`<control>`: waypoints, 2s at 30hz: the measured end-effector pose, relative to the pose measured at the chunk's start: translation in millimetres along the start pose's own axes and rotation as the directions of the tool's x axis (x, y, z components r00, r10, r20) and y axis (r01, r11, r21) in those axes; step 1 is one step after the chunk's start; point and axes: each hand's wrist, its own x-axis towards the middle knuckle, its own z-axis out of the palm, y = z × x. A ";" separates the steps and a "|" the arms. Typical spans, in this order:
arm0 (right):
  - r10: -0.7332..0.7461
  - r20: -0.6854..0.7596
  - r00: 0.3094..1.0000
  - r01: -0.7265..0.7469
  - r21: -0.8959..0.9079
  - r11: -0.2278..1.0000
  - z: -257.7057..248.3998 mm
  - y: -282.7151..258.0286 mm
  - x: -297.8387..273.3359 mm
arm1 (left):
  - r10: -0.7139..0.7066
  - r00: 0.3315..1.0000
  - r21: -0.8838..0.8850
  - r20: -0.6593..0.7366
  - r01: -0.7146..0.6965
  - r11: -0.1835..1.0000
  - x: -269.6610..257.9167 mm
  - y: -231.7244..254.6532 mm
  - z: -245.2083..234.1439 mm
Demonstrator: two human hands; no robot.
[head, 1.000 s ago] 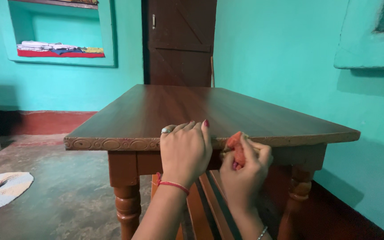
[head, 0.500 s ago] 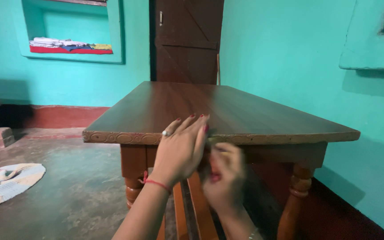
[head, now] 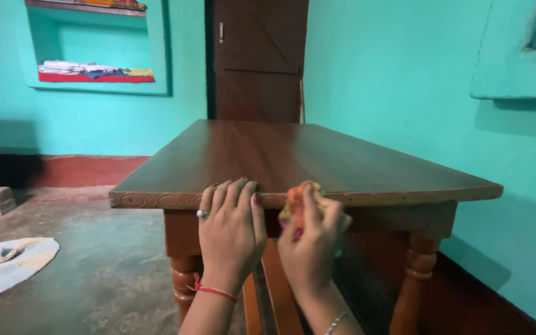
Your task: The person wipes a wooden table with a cloth, cleaning the tabletop, legs, and lower shelf. They use a spray bottle to apply cleaner to the cloth and the table surface. The person then places the spray bottle and cloth on a nearby shelf.
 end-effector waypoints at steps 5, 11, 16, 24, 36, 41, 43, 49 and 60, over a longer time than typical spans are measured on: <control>-0.209 -0.011 0.978 0.209 -0.026 0.978 -4.3 -2.7 -10.6 | -0.015 1.000 -0.029 0.001 0.015 0.999 -1.9 -0.4 0.4; -0.461 0.080 0.884 0.467 -0.087 0.880 -14.1 33.0 -7.4 | 0.015 0.998 -0.036 0.054 -0.013 0.999 -1.4 -3.4 -7.6; -0.557 0.126 0.821 0.569 -0.099 0.816 -27.5 50.0 -2.1 | 0.038 0.996 -0.008 0.077 -0.038 0.999 0.8 -3.2 -11.6; -0.573 0.157 0.805 0.593 -0.170 0.787 -53.1 82.5 6.7 | 0.046 0.992 0.040 0.120 -0.051 0.998 1.6 -4.3 -11.9; -0.172 0.009 0.985 0.170 -0.202 0.964 -120.9 230.4 13.2 | 0.050 0.993 0.220 0.102 -0.072 0.973 1.8 1.4 7.8; 0.342 -0.238 0.909 -0.378 -0.125 0.917 -131.5 283.7 39.6 | 0.149 0.986 0.133 0.073 -0.158 0.978 3.3 19.6 34.5; 0.329 -0.271 0.905 -0.351 -0.034 0.936 -126.8 306.0 45.2 | -0.012 0.999 -0.003 0.048 0.013 1.000 -3.8 29.8 35.6; 0.336 -0.256 0.906 -0.376 -0.127 0.918 -75.1 331.8 24.9 | 0.021 1.000 0.025 -0.023 -0.021 0.999 -4.2 33.7 36.6; 0.320 -0.224 0.921 -0.353 -0.130 0.926 -36.3 230.7 -15.5 | -0.026 0.996 -0.013 -0.086 0.025 1.000 -6.7 36.6 47.7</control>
